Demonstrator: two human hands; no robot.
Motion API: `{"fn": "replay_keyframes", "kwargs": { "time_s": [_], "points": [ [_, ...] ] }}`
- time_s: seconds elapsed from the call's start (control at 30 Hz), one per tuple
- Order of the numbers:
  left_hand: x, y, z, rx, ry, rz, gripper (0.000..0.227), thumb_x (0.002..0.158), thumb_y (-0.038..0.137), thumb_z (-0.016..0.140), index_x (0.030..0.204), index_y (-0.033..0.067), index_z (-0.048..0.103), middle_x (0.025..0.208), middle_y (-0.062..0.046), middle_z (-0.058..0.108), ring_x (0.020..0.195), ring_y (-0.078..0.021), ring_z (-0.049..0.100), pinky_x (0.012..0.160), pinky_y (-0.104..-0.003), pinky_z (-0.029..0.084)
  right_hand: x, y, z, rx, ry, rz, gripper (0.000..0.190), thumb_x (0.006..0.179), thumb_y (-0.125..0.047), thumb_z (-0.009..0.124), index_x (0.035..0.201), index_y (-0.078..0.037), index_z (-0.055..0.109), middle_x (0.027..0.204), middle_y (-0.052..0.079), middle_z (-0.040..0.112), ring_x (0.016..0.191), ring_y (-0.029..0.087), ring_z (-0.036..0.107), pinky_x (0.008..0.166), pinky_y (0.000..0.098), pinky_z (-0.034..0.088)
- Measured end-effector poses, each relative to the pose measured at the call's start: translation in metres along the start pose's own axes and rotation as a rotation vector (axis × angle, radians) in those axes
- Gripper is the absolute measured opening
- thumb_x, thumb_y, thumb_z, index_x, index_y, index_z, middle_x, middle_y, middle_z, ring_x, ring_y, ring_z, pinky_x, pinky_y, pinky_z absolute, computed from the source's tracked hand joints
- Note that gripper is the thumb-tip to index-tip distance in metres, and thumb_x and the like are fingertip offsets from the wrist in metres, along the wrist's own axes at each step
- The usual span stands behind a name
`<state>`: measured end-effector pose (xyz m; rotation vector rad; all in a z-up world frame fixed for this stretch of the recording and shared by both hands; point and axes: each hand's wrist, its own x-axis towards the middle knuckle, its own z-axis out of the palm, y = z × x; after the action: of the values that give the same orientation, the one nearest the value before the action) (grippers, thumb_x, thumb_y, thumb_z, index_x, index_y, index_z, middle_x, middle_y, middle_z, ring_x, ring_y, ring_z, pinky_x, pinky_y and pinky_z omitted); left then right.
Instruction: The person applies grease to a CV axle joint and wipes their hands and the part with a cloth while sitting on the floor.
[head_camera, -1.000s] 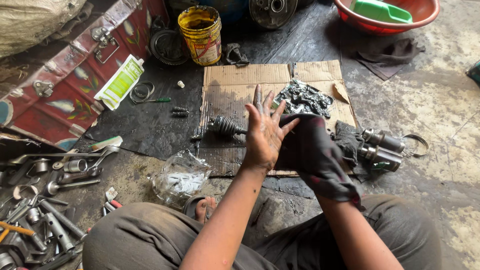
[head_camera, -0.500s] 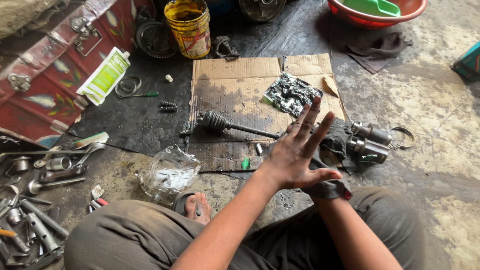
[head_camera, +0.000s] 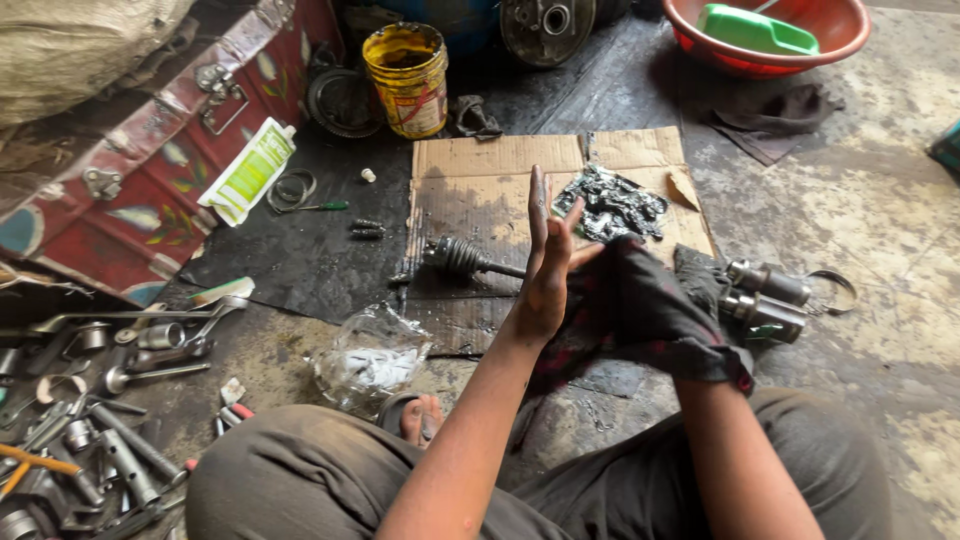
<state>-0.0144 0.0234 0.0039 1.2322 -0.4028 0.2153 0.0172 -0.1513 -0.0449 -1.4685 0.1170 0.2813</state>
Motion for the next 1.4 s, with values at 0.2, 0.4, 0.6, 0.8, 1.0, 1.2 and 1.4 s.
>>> {"fn": "replay_keyframes", "kwargs": {
  "time_s": [0.2,0.4,0.6,0.8,1.0,1.2,1.4],
  "points": [
    [0.000,-0.007,-0.010,-0.012,0.003,-0.005,0.105,0.092,0.085,0.027,0.165,0.0199,-0.012,0.174,-0.025,-0.009,0.156,-0.0479,0.020,0.115,-0.068,0.038,0.025,0.026,-0.062,-0.878,0.375,-0.474,0.030,0.094,-0.031,0.061,0.111,-0.006,0.061,0.103,0.018,0.059,0.092,0.031,0.061,0.080,0.0407,0.052],
    [0.001,-0.016,-0.002,-0.003,-0.025,-0.048,0.112,0.086,0.091,0.024,0.158,0.0257,-0.031,0.171,-0.023,-0.022,0.152,-0.0489,0.035,0.123,-0.063,0.018,0.005,0.020,-0.026,-0.426,-0.029,-0.611,0.037,0.096,-0.037,0.058,0.116,-0.006,0.060,0.109,0.017,0.059,0.097,0.030,0.060,0.084,0.0411,0.051],
    [-0.018,-0.022,0.029,0.596,-0.156,0.014,0.110,0.087,0.092,0.020,0.163,0.0296,-0.030,0.177,-0.021,-0.020,0.160,-0.0498,0.026,0.127,-0.057,0.029,-0.005,0.054,-0.004,-0.242,-0.039,-0.504,0.044,0.097,-0.042,0.055,0.121,-0.006,0.058,0.114,0.017,0.059,0.102,0.030,0.059,0.089,0.0414,0.050],
    [-0.023,-0.027,0.044,1.249,-0.530,0.056,0.116,0.074,0.095,0.036,0.154,0.0405,-0.028,0.173,-0.025,-0.023,0.152,-0.0573,0.019,0.116,-0.049,0.036,0.018,0.066,-0.039,-0.047,0.076,-0.444,0.051,0.099,-0.048,0.052,0.126,-0.005,0.057,0.120,0.017,0.059,0.108,0.030,0.059,0.093,0.0417,0.049],
    [-0.019,-0.053,0.050,1.331,-0.572,0.175,0.101,0.084,0.088,0.030,0.157,0.0428,-0.025,0.170,-0.036,-0.004,0.149,-0.0535,0.024,0.126,-0.046,0.026,0.026,0.084,-0.057,0.002,0.104,-0.377,0.058,0.101,-0.053,0.049,0.132,-0.005,0.056,0.125,0.016,0.059,0.113,0.029,0.058,0.098,0.0420,0.048],
    [-0.018,-0.059,0.055,1.263,-0.511,0.226,0.096,0.090,0.082,0.023,0.162,0.0346,-0.019,0.167,-0.035,0.010,0.153,-0.0522,0.022,0.125,-0.049,0.024,0.028,0.085,-0.045,0.112,0.077,-0.321,0.065,0.102,-0.059,0.046,0.137,-0.005,0.055,0.131,0.016,0.059,0.118,0.029,0.057,0.102,0.0424,0.047],
    [-0.017,-0.012,0.069,1.303,-0.742,-0.071,0.090,0.092,0.076,0.032,0.163,0.0380,-0.007,0.174,-0.010,-0.004,0.157,-0.0459,0.005,0.110,-0.050,0.036,0.025,0.027,-0.059,0.296,0.022,-0.330,0.072,0.104,-0.064,0.043,0.142,-0.005,0.053,0.137,0.015,0.059,0.123,0.029,0.056,0.107,0.0427,0.046]
  ]
}}
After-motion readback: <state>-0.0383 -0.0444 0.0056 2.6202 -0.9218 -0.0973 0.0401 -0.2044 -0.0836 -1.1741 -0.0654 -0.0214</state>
